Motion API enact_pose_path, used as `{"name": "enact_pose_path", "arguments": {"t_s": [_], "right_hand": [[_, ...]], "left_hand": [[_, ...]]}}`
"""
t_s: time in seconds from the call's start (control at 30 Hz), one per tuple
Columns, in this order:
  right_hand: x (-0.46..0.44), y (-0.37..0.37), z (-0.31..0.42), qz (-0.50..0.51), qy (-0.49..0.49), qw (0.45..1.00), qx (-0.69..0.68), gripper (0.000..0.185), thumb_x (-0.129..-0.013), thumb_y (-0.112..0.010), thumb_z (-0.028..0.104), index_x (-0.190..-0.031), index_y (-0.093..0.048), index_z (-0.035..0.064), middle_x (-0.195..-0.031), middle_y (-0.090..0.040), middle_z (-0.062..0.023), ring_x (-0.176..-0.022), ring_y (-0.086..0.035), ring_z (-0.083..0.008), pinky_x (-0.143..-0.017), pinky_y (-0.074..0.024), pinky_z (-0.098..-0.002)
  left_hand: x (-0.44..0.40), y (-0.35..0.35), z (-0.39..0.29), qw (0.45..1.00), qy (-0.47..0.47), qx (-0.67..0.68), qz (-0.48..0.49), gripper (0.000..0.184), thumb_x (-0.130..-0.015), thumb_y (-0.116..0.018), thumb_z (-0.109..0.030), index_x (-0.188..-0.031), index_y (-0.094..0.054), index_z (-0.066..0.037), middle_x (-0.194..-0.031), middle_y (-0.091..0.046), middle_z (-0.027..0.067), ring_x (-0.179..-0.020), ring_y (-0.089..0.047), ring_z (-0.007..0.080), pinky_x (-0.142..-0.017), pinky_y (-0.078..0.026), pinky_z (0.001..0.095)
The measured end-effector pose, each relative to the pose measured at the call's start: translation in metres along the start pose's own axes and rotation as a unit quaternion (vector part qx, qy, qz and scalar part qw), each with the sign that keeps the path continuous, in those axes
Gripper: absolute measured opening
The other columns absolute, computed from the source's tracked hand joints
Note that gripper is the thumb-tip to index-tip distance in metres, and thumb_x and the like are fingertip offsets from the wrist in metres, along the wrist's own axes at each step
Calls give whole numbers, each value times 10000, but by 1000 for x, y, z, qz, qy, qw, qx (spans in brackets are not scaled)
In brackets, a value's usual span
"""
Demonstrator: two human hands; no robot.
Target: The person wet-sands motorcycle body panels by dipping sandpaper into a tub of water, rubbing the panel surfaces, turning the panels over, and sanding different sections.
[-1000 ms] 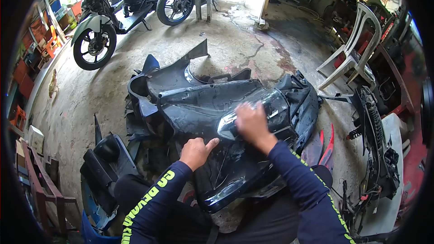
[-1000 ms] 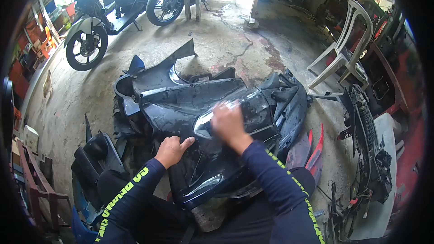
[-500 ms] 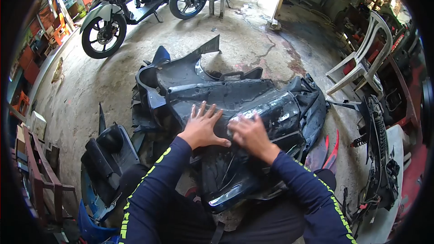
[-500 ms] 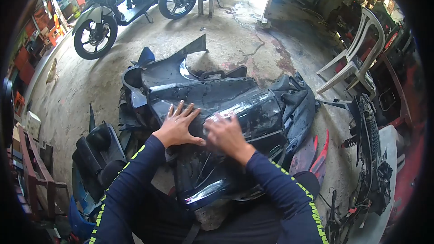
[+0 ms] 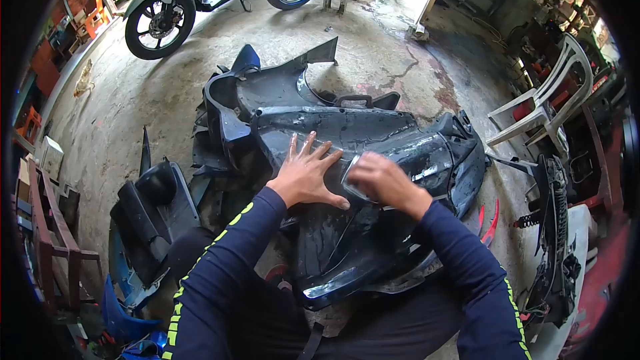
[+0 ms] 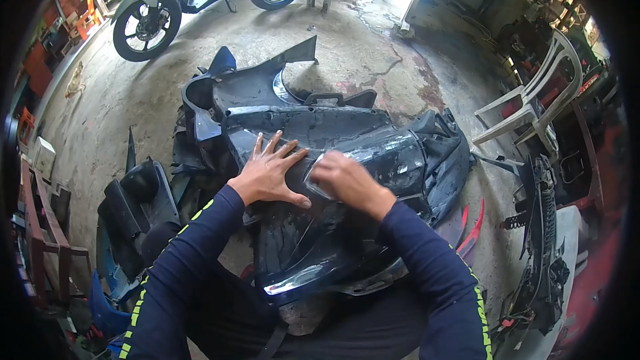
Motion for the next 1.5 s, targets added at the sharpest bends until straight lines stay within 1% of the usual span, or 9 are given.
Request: {"name": "enact_pose_path", "arguments": {"t_s": [0.43,0.57,0.7,0.9,0.97,1.1,1.23,1.33,1.5], "right_hand": [[-6,-2,0,-9,34,996,-83,199,-747,-709,15,-941,-690,58,-971,-679,-96,-932,-633,-323,-859,-515,-422],[-6,-6,-26,4,-50,999,-11,171,-774,-707,41,-944,-687,58,-978,-674,-90,-953,-638,-328,-893,-512,-435],[-12,0,-1,2,47,995,-85,139,-757,-696,92,-891,-685,55,-947,-674,-102,-948,-629,-311,-886,-505,-398],[-10,-5,1,3,22,997,-68,115,-767,-691,80,-879,-684,55,-918,-669,-81,-924,-633,-306,-834,-528,-403],[-12,-1,-37,11,-57,998,-24,115,-772,-685,79,-885,-692,59,-924,-669,-86,-924,-636,-310,-827,-530,-408],[-13,-3,11,21,54,996,-72,117,-767,-697,80,-881,-690,54,-916,-665,-91,-901,-631,-308,-810,-527,-410],[-22,3,-24,36,-43,998,-26,105,-771,-716,75,-872,-687,69,-905,-663,-71,-926,-638,-298,-834,-523,-400],[-14,-4,6,32,27,994,-100,143,-768,-711,56,-910,-698,57,-921,-668,-98,-894,-638,-313,-817,-530,-411],[-17,0,-28,42,-23,999,-12,140,-781,-714,57,-919,-694,67,-971,-677,-75,-944,-644,-298,-856,-526,-416]], "left_hand": [[-1,-3,0,1000,-15,15,-8,1263,-556,-598,-946,-1527,-412,-159,-1567,-386,155,-1505,-169,434,-1192,-54,653],[-2,-2,0,1000,-19,17,-10,1258,-554,-600,-944,-1525,-418,-166,-1572,-383,147,-1507,-165,434,-1194,-39,649],[0,-1,1,1000,-29,5,-7,1257,-553,-599,-947,-1527,-416,-173,-1577,-377,146,-1510,-153,433,-1197,-31,642],[-3,-6,5,1000,-27,14,-7,1254,-546,-609,-945,-1523,-424,-180,-1578,-379,137,-1508,-162,434,-1198,-44,643],[-5,-5,3,999,-28,19,-21,1256,-543,-613,-943,-1522,-426,-179,-1577,-379,141,-1505,-171,435,-1198,-46,642],[-3,-1,3,1000,-19,13,0,1244,-555,-608,-941,-1523,-424,-182,-1577,-379,141,-1503,-187,427,-1201,-53,636],[-4,-2,2,999,-19,29,-15,1253,-534,-629,-935,-1521,-429,-190,-1577,-380,138,-1501,-188,431,-1201,-53,638],[-4,0,3,1000,-19,19,3,1249,-527,-643,-927,-1521,-430,-201,-1579,-379,130,-1505,-193,412,-1200,-57,641],[-6,1,2,1000,-16,26,-6,1242,-532,-644,-924,-1519,-434,-199,-1578,-381,126,-1505,-193,410,-1203,-62,635]]}}
Point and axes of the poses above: each hand's wrist, its own x-axis away from the middle knuckle, its own y-axis out of the back of the hand, z = x × y, the point moved 2 cm from there along -x, towards the middle knuckle
